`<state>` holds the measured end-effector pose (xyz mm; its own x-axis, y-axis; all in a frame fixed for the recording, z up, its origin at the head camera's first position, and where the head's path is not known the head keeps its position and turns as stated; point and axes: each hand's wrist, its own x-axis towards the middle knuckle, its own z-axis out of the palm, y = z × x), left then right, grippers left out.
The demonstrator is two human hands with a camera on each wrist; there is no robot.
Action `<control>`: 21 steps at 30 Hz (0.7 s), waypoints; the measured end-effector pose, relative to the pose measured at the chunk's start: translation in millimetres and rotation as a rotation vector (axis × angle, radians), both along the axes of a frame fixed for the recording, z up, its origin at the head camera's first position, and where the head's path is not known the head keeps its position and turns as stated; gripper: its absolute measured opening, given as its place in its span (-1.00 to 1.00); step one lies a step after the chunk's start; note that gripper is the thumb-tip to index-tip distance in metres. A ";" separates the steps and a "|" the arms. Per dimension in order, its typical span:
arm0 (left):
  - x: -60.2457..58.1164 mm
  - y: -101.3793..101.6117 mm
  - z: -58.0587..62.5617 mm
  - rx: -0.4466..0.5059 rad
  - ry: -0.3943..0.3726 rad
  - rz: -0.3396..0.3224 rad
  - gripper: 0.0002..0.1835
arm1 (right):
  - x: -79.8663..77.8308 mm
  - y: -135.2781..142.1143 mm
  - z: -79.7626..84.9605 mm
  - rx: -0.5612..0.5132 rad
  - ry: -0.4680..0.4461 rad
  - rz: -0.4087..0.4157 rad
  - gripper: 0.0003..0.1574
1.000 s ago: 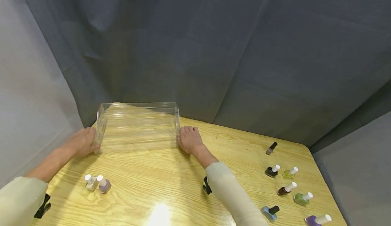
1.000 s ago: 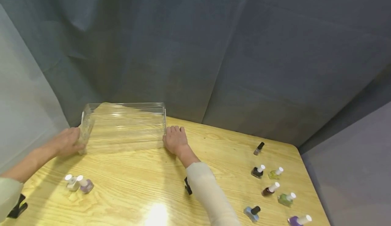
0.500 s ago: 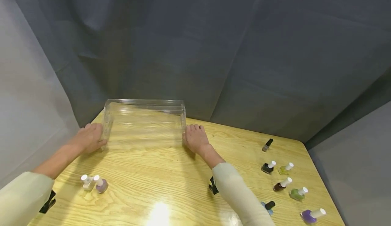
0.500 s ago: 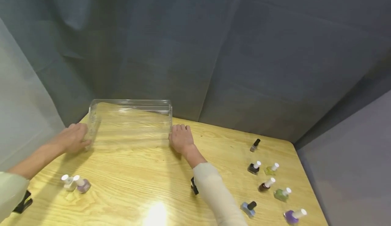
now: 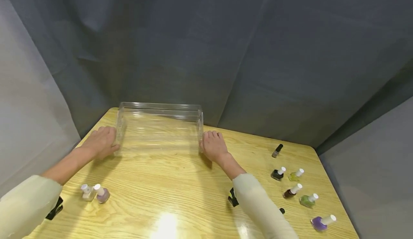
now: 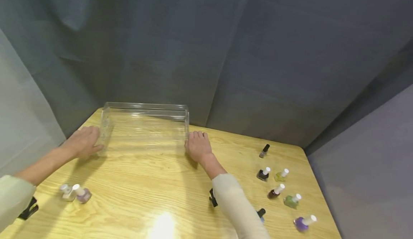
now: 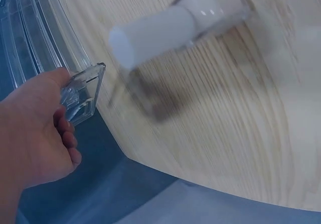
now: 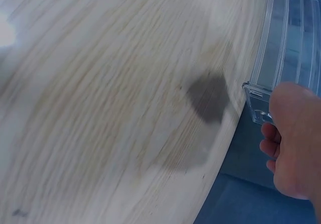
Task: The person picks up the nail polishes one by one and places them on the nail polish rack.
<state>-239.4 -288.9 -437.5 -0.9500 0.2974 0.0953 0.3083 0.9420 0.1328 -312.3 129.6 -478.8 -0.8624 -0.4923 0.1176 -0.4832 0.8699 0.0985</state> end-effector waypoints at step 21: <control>-16.2 46.1 6.0 -0.002 -0.003 -0.036 -0.60 | 18.0 50.4 3.0 -0.086 0.019 -0.024 -0.71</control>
